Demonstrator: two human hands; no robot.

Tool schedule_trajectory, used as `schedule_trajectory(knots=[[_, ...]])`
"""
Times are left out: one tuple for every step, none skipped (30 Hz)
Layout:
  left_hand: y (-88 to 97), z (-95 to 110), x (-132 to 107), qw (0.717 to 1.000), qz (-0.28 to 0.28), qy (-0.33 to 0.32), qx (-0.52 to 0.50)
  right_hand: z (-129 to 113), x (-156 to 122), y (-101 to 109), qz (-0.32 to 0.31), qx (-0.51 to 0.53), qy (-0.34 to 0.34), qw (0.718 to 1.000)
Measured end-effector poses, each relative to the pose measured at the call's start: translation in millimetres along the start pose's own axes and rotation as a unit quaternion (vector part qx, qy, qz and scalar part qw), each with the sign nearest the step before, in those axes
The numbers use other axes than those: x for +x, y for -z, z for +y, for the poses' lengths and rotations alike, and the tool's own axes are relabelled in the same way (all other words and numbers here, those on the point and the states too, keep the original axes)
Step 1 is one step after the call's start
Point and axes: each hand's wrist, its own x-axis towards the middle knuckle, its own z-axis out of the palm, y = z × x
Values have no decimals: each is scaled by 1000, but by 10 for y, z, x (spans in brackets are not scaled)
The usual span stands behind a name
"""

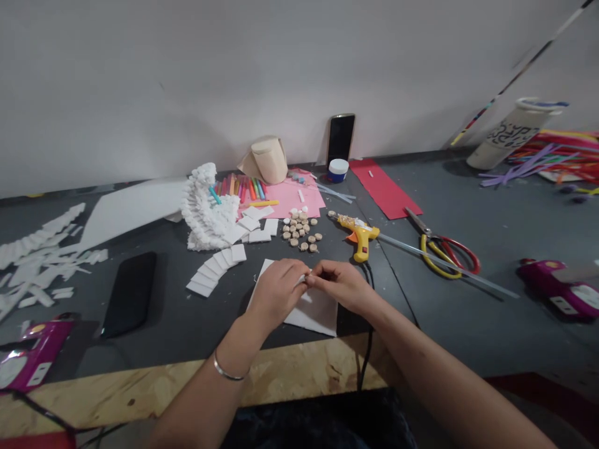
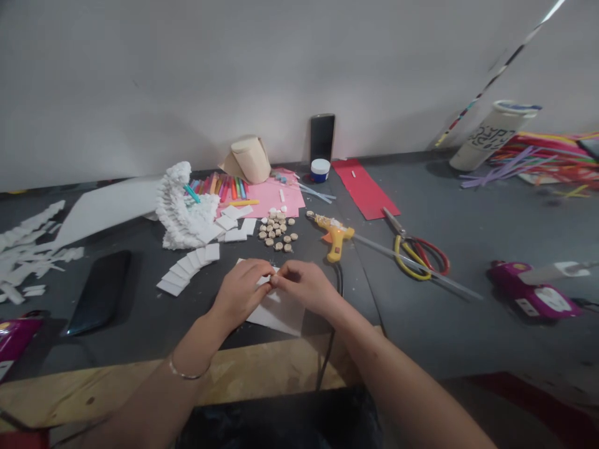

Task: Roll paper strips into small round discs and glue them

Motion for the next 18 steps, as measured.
schedule_trajectory(knots=[[-5,-10,-4,1000,-12,2,6,11,4,-3,1,-18,2,1000],[-10,-14,-10,1000,-20,8,8,20,8,-9,1,-29,4,1000],[-14,-10,-18,999,-27,15,6,26,11,-15,0,-37,6,999],[-16,0,-27,999,-37,22,2,28,14,-23,-1,-43,8,999],[-16,15,-37,999,-46,29,-3,26,16,-28,-1,-48,9,999],[-14,31,-48,998,-56,34,-7,18,19,-31,1,-53,11,999],[-6,46,-57,998,-60,37,-7,6,21,-29,4,-58,13,998],[8,59,-63,998,-55,37,-3,-12,23,-20,9,-66,15,998],[30,67,-65,998,-41,37,5,-35,28,-3,14,-77,18,997],[60,70,-61,999,-17,39,10,-61,35,22,18,-92,22,995],[97,68,-54,999,12,47,14,-88,46,54,20,-113,26,993],[137,62,-43,997,40,59,19,-116,64,93,19,-140,30,989],[175,53,-32,995,62,70,22,-141,92,135,18,-173,37,984],[205,41,-24,994,74,81,27,-162,129,180,17,-210,46,976],[221,27,-22,993,75,89,32,-176,178,224,17,-250,56,966],[218,11,-27,993,68,92,36,-184,238,266,17,-293,66,954],[195,-6,-42,993,56,96,39,-185,305,304,16,-334,73,939],[154,-25,-65,993,43,99,39,-180,377,336,13,-372,78,925]])
